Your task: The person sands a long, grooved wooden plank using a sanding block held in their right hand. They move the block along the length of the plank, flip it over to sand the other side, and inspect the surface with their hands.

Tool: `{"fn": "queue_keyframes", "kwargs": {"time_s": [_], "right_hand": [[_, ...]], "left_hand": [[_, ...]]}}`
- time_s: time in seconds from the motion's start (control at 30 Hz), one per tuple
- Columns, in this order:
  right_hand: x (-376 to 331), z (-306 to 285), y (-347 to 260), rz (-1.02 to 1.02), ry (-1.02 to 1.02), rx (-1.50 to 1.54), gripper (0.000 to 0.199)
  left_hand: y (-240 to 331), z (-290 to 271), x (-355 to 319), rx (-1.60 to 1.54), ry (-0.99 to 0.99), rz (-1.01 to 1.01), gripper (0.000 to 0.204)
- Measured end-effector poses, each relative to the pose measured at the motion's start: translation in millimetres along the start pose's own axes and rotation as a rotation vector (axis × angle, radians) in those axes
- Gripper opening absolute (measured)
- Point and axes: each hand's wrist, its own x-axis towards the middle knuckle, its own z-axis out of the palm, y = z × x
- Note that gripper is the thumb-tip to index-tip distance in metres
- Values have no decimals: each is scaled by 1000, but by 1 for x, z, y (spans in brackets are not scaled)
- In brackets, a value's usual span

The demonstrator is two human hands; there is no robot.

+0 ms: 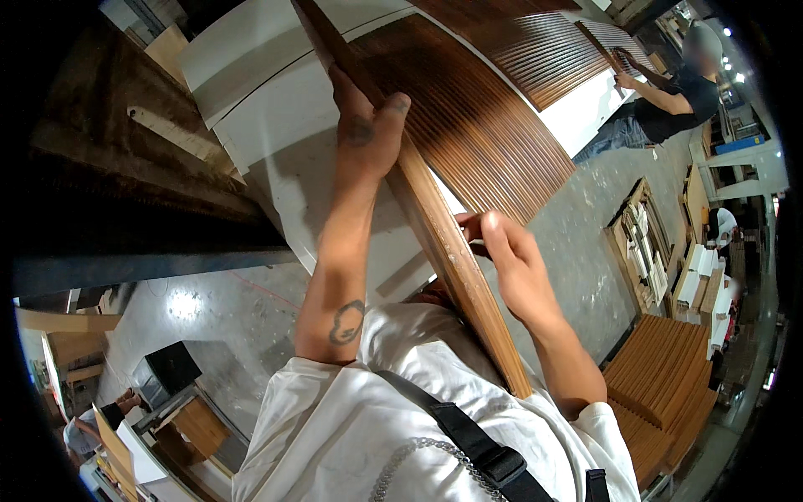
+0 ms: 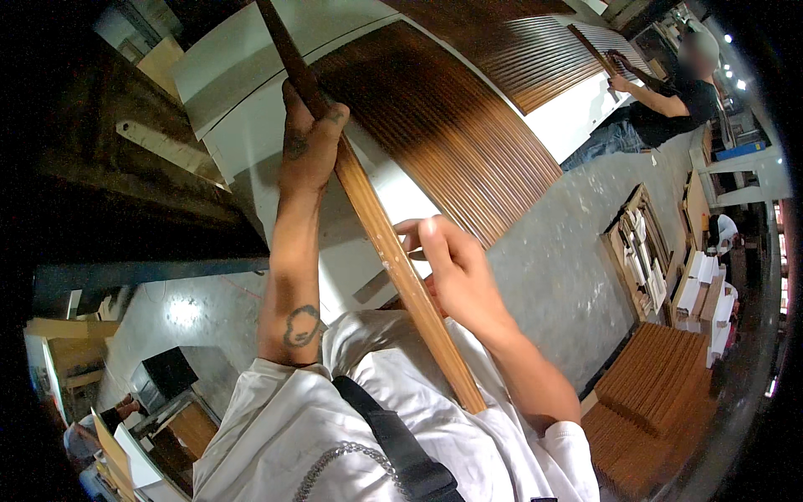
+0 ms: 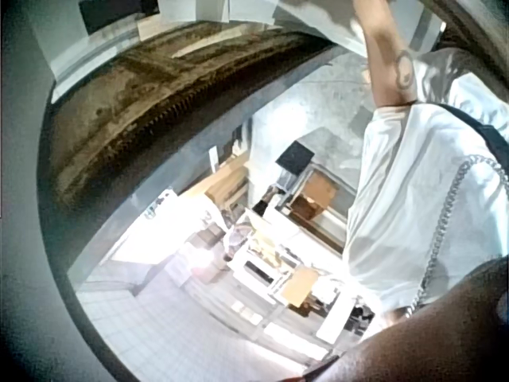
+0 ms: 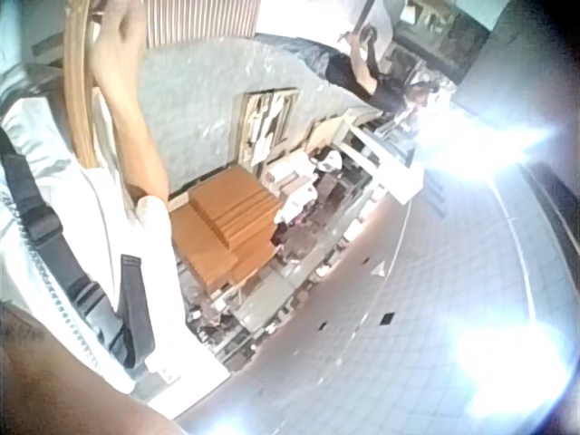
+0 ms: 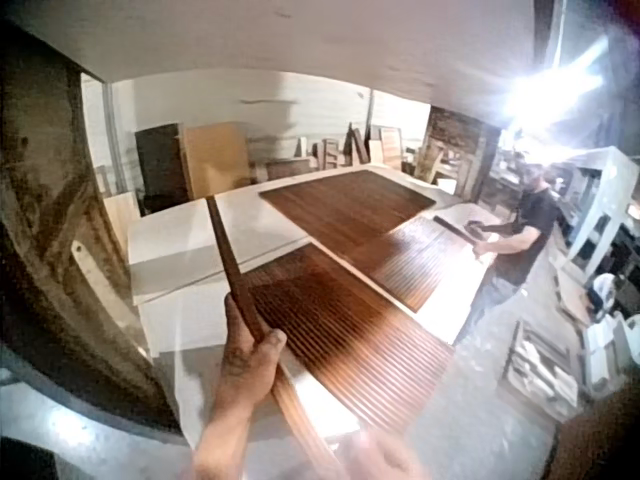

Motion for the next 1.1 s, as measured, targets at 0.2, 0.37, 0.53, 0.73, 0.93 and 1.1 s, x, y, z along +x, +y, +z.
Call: {"fn": "queue_keyframes", "kwargs": {"time_s": [0.2, 0.37, 0.53, 0.73, 0.93, 1.1], "right_hand": [[-38, -27, -9, -52, -215, -91, 46], [-32, -9, -12, -22, -77, -109, 37], [-3, 3, -22, -26, 36, -272, 42], [30, -1, 6, 65, 26, -156, 58], [-15, -27, -6, -75, -243, -74, 46], [-24, -21, -19, 9, -177, -112, 39]], "left_hand": [[-7, 3, 0, 113, 45, -40, 63], [-3, 4, -3, -8, 24, -6, 70], [3, 0, -5, 55, -1, -45, 66], [-8, 6, 2, 110, -6, -13, 65], [-10, 4, 0, 72, 30, -7, 68], [-17, 14, 0, 56, 85, -10, 65]]}}
